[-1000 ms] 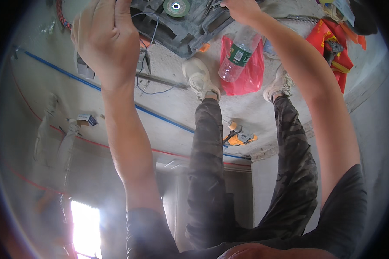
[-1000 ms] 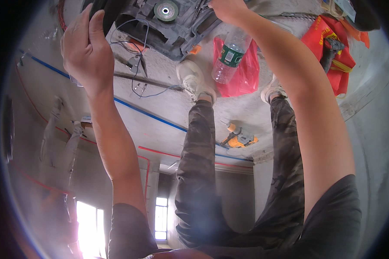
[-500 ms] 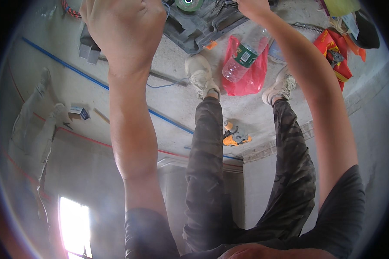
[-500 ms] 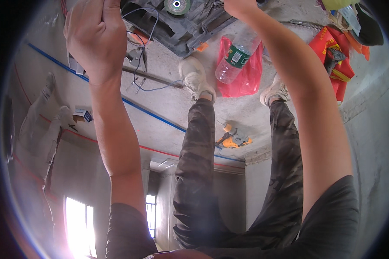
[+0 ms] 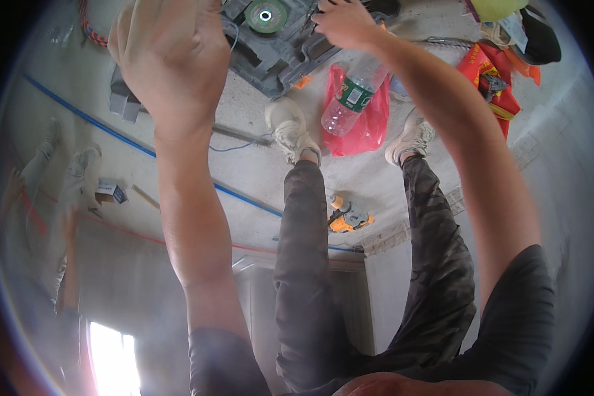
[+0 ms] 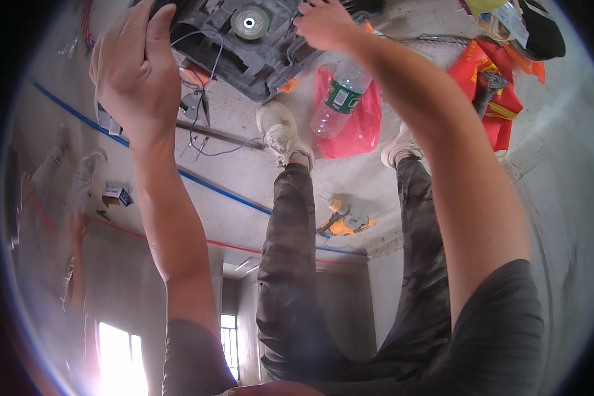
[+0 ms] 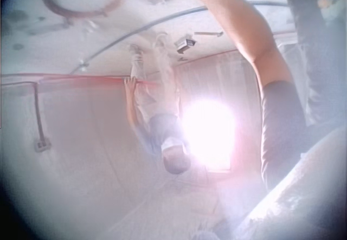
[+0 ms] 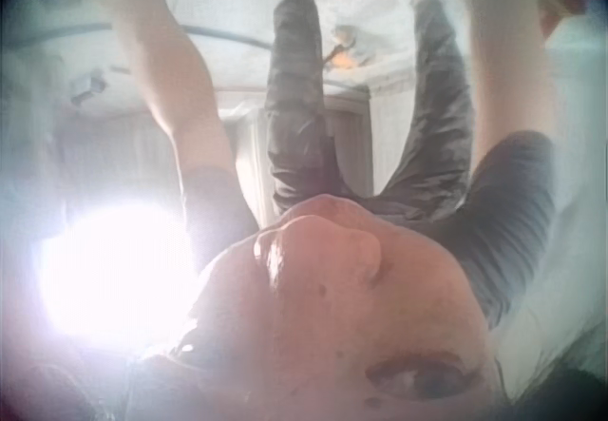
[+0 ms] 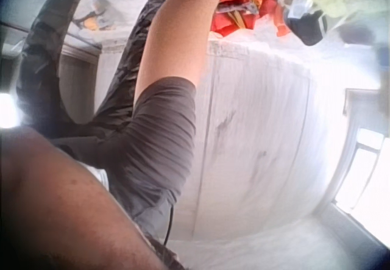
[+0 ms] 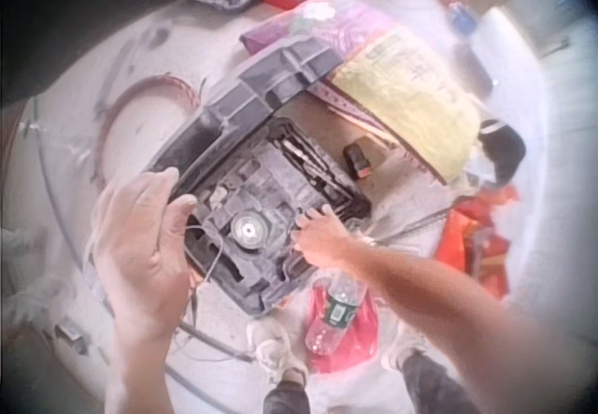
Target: The person walks through a construction room and uses a power drill to fasten white conduits to the ceiling. They also handle red and blue conduits, a cardboard box, and a roll of tape while working overhead.
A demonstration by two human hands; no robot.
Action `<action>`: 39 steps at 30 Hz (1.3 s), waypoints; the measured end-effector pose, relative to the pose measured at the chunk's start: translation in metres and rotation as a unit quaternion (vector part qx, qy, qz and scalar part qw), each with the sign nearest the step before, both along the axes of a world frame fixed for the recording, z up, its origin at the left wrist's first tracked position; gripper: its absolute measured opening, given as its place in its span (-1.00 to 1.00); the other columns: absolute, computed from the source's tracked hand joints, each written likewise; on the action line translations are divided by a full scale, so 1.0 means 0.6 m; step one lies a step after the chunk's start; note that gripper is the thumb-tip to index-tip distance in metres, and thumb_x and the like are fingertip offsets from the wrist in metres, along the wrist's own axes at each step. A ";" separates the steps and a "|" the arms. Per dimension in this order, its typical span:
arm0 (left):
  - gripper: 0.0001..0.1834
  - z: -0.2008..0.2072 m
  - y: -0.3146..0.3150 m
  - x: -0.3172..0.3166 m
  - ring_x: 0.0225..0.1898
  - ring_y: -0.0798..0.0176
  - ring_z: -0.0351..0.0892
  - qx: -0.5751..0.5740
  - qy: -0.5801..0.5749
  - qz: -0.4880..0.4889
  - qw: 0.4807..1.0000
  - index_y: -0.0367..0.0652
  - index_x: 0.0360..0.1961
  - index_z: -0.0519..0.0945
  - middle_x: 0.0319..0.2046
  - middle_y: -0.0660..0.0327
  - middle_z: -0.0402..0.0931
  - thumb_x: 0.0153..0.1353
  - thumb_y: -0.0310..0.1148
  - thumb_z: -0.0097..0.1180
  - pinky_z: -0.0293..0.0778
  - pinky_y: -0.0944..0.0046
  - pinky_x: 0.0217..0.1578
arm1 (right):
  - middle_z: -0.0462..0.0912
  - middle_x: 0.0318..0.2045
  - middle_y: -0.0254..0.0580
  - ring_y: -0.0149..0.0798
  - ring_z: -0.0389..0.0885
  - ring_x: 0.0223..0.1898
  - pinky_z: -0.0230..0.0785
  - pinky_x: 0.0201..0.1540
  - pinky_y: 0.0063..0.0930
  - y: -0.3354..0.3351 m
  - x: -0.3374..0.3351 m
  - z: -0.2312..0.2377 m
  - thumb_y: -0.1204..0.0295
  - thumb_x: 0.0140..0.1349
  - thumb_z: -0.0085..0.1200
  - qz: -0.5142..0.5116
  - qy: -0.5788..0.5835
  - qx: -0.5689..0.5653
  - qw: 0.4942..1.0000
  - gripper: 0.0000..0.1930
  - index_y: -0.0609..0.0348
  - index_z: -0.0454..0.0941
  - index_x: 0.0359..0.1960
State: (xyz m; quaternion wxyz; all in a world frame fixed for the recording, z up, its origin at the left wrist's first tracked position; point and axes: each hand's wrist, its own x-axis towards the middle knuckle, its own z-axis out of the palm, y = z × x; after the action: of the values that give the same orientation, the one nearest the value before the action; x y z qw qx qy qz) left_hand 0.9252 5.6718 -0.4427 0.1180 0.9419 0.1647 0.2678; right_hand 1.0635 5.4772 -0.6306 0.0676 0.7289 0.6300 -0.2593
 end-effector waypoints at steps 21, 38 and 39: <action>-0.80 -0.004 0.026 0.001 -0.25 0.12 0.65 0.020 0.034 0.009 0.999 -0.16 -0.16 0.76 -0.26 0.19 0.72 0.22 -0.35 0.35 0.50 0.19 -0.16 | 0.70 -0.24 0.14 0.21 0.70 -0.19 0.55 -0.12 0.06 0.023 0.082 -0.014 0.20 0.35 0.03 -0.502 -0.024 0.039 0.863 -0.72 0.17 0.55 -0.14; -0.76 -0.014 0.018 -0.005 -0.22 0.10 0.65 0.027 0.042 0.015 0.999 -0.17 -0.14 0.75 -0.20 0.17 0.72 0.19 -0.33 0.37 0.47 0.15 -0.07 | 0.74 -0.43 0.01 0.01 0.76 -0.32 0.60 -0.27 -0.09 0.011 0.160 -0.037 0.21 0.23 0.13 -0.259 -0.067 -0.039 0.963 -0.72 0.14 0.72 -0.44; -0.75 -0.010 0.011 -0.006 -0.20 0.10 0.64 0.039 0.054 0.021 0.998 -0.16 -0.13 0.75 -0.19 0.18 0.72 0.19 -0.33 0.37 0.46 0.15 -0.04 | 0.74 -0.42 0.03 0.04 0.76 -0.31 0.59 -0.25 -0.07 0.011 0.160 -0.040 0.26 0.21 0.10 -0.243 -0.049 -0.042 0.968 -0.75 0.16 0.71 -0.44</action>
State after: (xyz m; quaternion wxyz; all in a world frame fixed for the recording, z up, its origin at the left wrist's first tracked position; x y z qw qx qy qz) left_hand 0.9216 5.6783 -0.4487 0.0664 0.9553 0.1796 0.2252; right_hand 1.1593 5.4836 -0.6543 0.0639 0.8686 0.4184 -0.2578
